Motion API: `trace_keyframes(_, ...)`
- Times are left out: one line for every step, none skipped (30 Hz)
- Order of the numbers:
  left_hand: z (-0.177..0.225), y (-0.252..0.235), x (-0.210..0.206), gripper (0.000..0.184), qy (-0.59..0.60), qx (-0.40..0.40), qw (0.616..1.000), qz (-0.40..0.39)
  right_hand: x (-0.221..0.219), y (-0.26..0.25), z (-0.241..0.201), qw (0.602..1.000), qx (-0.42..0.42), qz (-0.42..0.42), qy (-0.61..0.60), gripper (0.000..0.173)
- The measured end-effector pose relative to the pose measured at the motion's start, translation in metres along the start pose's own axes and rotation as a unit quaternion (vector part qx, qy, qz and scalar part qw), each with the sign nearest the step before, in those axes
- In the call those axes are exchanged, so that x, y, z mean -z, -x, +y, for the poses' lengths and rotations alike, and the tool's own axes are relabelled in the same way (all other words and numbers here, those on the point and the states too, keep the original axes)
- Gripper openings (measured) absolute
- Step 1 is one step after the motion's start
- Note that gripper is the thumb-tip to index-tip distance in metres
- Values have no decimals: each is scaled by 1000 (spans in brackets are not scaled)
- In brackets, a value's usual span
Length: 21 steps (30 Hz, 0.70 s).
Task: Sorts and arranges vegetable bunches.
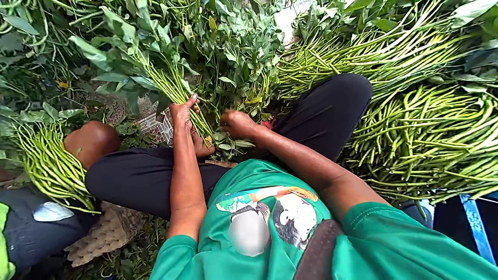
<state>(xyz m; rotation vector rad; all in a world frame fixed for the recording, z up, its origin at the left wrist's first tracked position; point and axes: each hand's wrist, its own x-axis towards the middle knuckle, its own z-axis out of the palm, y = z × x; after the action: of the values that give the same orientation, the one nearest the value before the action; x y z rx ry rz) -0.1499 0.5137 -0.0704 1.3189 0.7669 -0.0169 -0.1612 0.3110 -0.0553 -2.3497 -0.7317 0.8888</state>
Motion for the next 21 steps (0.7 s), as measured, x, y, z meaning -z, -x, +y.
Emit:
trace_keyframes(0, 3, -3, 22, -15, 5, 1000, -13, 10, -8, -5, 996, 22, 85, -35, 26)
trace_keyframes(0, 6, -7, 23, -28, 7, 999, -23, 19, -17, -7, 986, 43, 144, -66, 29)
trace_keyframes(-1, 8, -12, 24, -38, 8, 999, -31, 27, -26, -8, 979, 61, 169, -92, 38)
trace_keyframes(-2, 10, -16, 26, -50, 2, 998, -37, 33, -33, -8, 977, 68, 170, -108, 47)
trace_keyframes(-4, 13, -20, 25, -57, -5, 998, -38, 34, -38, -8, 978, 60, 159, -118, 51)
trace_keyframes(-5, 14, -22, 25, -58, -8, 998, -35, 34, -39, -10, 983, 41, 141, -108, 49)
trace_keyframes(-6, 15, -24, 25, -55, -6, 998, -31, 32, -37, -14, 989, 20, 124, -82, 43)
trace_keyframes(-7, 16, -25, 25, -53, -3, 998, -27, 28, -34, -17, 991, 4, 116, -61, 36)
trace_keyframes(-8, 16, -25, 26, -49, 4, 998, -26, 24, -32, -19, 990, 0, 126, -55, 30)
trace_keyframes(-8, 15, -26, 26, -40, 12, 999, -29, 21, -29, -18, 987, 8, 146, -65, 26)
trace_keyframes(-9, 14, -26, 25, -22, 20, 999, -28, 17, -28, -15, 981, 25, 168, -89, 23)
trace_keyframes(-8, 12, -25, 24, -3, 26, 999, -28, 12, -27, -12, 977, 46, 179, -110, 20)
trace_keyframes(-8, 10, -23, 23, 16, 28, 999, -31, 7, -23, -10, 975, 66, 174, -119, 19)
trace_keyframes(-9, 6, -19, 23, 26, 28, 999, -30, 3, -18, -9, 977, 78, 158, -123, 19)
trace_keyframes(-9, 3, -16, 24, 25, 28, 999, -29, -3, -13, -7, 979, 84, 140, -122, 17)
trace_keyframes(-8, 1, -12, 24, 21, 29, 999, -29, -8, -8, -5, 981, 82, 128, -123, 17)
trace_keyframes(-7, 0, -10, 23, 16, 31, 999, -30, -10, -4, -2, 982, 72, 119, -127, 18)
trace_keyframes(-6, 0, -9, 22, 12, 31, 999, -32, -11, -3, 1, 983, 56, 114, -130, 21)
trace_keyframes(-6, 0, -10, 22, 10, 31, 999, -31, -10, -4, 3, 985, 43, 109, -129, 27)
trace_keyframes(-7, 2, -11, 22, 10, 30, 999, -31, -9, -6, 4, 987, 29, 99, -127, 33)
trace_keyframes(-6, 4, -14, 22, 8, 30, 999, -32, -9, -10, 3, 989, 19, 92, -119, 38)
